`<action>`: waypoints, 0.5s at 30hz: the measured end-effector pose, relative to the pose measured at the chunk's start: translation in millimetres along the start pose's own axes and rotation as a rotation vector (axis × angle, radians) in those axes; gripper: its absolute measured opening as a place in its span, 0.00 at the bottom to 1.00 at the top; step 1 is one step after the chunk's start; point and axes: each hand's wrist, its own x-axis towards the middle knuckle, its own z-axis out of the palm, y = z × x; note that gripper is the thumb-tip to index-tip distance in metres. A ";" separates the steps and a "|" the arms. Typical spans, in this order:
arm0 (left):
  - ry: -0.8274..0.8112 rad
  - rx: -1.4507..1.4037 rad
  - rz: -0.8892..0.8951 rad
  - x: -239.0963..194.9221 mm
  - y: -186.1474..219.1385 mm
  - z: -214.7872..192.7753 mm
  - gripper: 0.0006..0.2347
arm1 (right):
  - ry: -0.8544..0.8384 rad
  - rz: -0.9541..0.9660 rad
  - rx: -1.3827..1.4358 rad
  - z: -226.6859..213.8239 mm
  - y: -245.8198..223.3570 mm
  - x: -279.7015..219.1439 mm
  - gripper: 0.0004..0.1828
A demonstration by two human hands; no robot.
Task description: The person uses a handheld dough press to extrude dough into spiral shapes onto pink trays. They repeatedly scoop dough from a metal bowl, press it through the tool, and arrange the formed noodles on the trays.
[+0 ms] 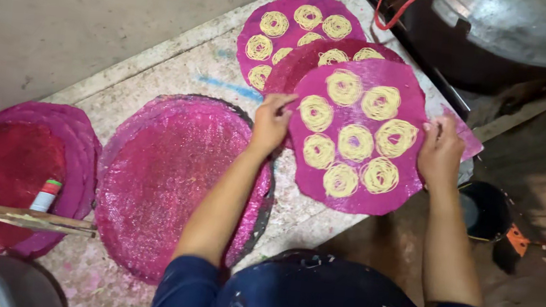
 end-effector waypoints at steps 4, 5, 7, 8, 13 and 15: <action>0.038 0.180 0.129 11.5 -27.4 24.6 0.17 | 0.118 0.036 -0.244 2.6 47.4 -12.3 0.20; 0.070 0.186 0.138 8.6 -25.9 15.8 0.16 | 0.147 -0.030 -0.241 3.8 51.3 -11.3 0.20; 0.140 0.177 0.088 -7.9 -14.9 -16.2 0.16 | 0.182 -0.174 -0.211 8.3 51.0 -23.3 0.20; 0.180 0.158 0.032 -22.9 -7.2 -40.4 0.16 | 0.121 -0.130 -0.122 16.0 43.8 -22.7 0.19; 0.594 0.307 -0.174 -158.4 32.9 -169.9 0.13 | -0.217 -0.239 0.264 76.6 -60.3 -9.3 0.15; 0.776 0.425 -0.274 -223.0 39.2 -207.3 0.13 | -0.391 -0.300 0.366 100.5 -121.9 -13.9 0.14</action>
